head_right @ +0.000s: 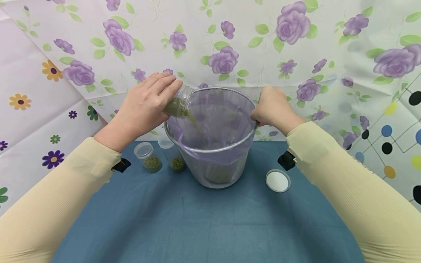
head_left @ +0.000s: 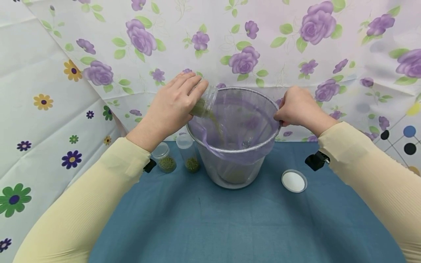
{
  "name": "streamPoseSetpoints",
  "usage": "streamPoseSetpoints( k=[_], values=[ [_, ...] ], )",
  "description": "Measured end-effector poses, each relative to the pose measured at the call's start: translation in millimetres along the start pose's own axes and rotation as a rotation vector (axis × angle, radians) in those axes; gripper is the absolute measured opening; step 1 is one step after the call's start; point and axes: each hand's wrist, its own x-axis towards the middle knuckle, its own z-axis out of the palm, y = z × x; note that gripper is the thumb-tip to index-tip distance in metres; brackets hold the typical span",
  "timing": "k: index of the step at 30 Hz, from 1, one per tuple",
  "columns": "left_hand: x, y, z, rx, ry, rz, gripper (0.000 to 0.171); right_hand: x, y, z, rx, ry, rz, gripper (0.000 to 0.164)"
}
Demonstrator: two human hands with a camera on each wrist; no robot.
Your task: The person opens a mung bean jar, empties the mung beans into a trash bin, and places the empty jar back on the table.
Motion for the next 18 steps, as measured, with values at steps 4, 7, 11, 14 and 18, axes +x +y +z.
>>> streamPoseSetpoints(
  k=[4, 7, 11, 14, 18],
  values=[
    [0.4, 0.3, 0.3, 0.001, 0.005, 0.007, 0.071, -0.6, 0.2, 0.3, -0.003, 0.001, 0.000, 0.017],
    [0.9, 0.6, 0.8, 0.004, 0.015, 0.009, 0.067, -0.7, 0.2, 0.4, -0.003, 0.000, 0.000, 0.017],
    [1.8, 1.0, 1.3, 0.015, 0.034, 0.017, 0.062, -0.5, 0.2, 0.6, -0.003, -0.001, 0.003, 0.017],
    [2.9, 1.6, 1.4, 0.023, 0.050, 0.024, 0.057, -0.1, 0.1, 0.6, -0.005, -0.003, 0.009, 0.018],
    [4.1, 2.4, 1.7, 0.022, 0.057, 0.027, 0.055, 0.0, -0.5, 0.2, -0.007, -0.005, 0.014, 0.017]
  ],
)
